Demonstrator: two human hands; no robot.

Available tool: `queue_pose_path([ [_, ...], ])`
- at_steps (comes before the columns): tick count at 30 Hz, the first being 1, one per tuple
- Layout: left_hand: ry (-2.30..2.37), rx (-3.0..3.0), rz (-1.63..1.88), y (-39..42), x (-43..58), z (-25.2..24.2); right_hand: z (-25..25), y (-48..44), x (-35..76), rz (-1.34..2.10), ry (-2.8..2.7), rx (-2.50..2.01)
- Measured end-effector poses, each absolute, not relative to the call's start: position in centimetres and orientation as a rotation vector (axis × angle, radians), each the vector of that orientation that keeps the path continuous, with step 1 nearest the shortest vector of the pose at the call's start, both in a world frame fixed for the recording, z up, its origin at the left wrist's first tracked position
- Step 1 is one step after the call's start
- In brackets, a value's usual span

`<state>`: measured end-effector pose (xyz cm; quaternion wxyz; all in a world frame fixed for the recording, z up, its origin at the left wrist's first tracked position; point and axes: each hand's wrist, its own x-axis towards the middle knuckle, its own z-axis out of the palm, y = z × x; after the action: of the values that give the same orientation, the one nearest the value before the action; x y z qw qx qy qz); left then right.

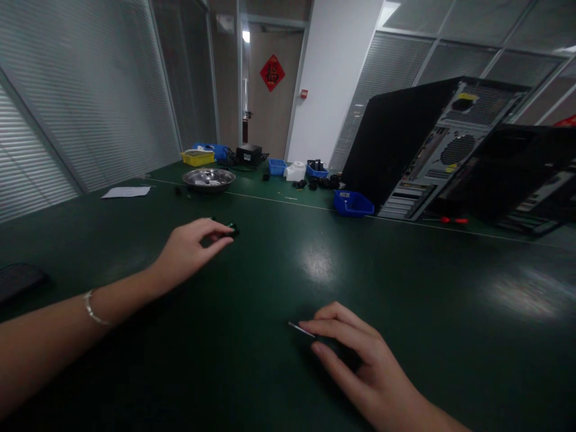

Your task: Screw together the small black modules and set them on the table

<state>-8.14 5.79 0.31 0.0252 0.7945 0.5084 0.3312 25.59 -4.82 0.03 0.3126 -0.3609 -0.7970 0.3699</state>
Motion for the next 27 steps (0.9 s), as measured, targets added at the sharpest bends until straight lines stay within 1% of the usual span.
queue_pose_path([
  [4, 1.945, 2.314, 1.129, 9.3, -13.3, -0.2, 0.1, -4.8, 25.5, 0.986, -2.099, -0.95],
  [8, 2.07, 2.274, 0.937, 11.6, -16.6, -2.0, 0.2, -4.9, 25.6, 0.991, -2.104, -0.962],
  [12, 2.065, 2.325, 0.772, 12.4, -17.2, -2.9, 0.3, -4.9, 25.5, 0.983, -2.103, -0.96],
  [17, 2.092, 2.425, 0.831, 11.5, -16.0, -2.1, 0.4, -4.9, 25.3, 0.981, -2.102, -0.966],
  [23, 1.85, 2.638, 0.688, 10.6, -13.8, -1.7, 0.6, -5.0, 25.5, 1.01, -2.1, -0.981],
  [27, 1.782, 2.655, 0.691, 10.5, -13.5, -1.6, 0.7, -5.0, 25.5, 0.994, -2.098, -0.961],
])
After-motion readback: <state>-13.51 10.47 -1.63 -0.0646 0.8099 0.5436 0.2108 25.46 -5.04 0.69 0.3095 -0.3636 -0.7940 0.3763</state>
